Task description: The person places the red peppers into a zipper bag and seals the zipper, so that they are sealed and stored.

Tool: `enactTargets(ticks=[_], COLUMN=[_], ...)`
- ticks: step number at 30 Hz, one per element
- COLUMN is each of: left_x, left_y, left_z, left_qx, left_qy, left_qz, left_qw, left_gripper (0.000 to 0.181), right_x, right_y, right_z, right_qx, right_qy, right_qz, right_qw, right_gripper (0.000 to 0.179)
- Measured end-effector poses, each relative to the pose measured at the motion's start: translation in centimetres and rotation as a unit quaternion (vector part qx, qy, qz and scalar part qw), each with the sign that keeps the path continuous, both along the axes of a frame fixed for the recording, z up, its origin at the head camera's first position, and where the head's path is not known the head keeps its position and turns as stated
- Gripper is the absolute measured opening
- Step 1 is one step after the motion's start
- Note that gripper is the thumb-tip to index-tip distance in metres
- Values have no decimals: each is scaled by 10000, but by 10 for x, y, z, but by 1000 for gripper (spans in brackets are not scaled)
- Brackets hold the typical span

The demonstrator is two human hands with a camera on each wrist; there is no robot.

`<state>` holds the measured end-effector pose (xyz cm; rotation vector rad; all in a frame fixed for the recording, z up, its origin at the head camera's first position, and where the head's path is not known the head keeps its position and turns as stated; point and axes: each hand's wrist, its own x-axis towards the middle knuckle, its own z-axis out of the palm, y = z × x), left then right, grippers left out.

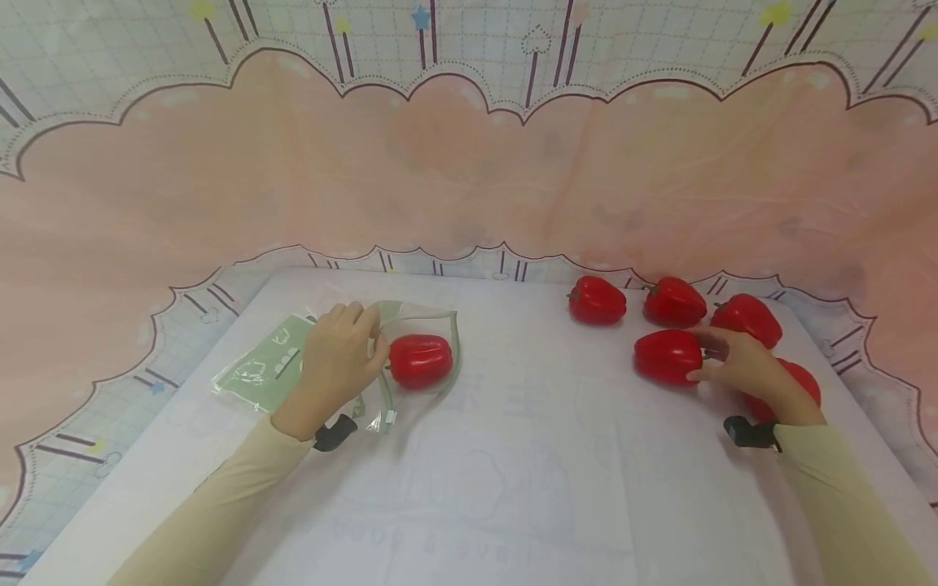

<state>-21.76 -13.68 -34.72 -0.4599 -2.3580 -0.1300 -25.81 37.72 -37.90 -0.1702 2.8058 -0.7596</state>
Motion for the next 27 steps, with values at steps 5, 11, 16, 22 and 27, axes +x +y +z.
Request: enactTargets(ticks=[5, 11, 16, 22, 27], left_x=[0, 0, 0, 0, 0], left_y=[0, -1, -1, -1, -2], left_z=[0, 0, 0, 0, 0], left_qx=[23, 27, 35, 32, 26], left_qy=[9, 31, 34, 44, 11], left_qz=[-18, -28, -40, -32, -18], left_qw=[10000, 10000, 10000, 10000, 10000], left_gripper=[8, 8, 7, 7, 8], right_x=[0, 3, 6, 9, 12], right_y=[0, 1, 1, -5, -19], right_z=[-1, -5, -8, -4, 5], right_qx=[6, -19, -139, -331, -505], right_qy=[-34, -27, 70, 253, 585], right_qz=[23, -71, -51, -109, -64], right_qw=[10000, 10000, 9999, 9991, 9970], right_gripper=[106, 106, 102, 97, 93])
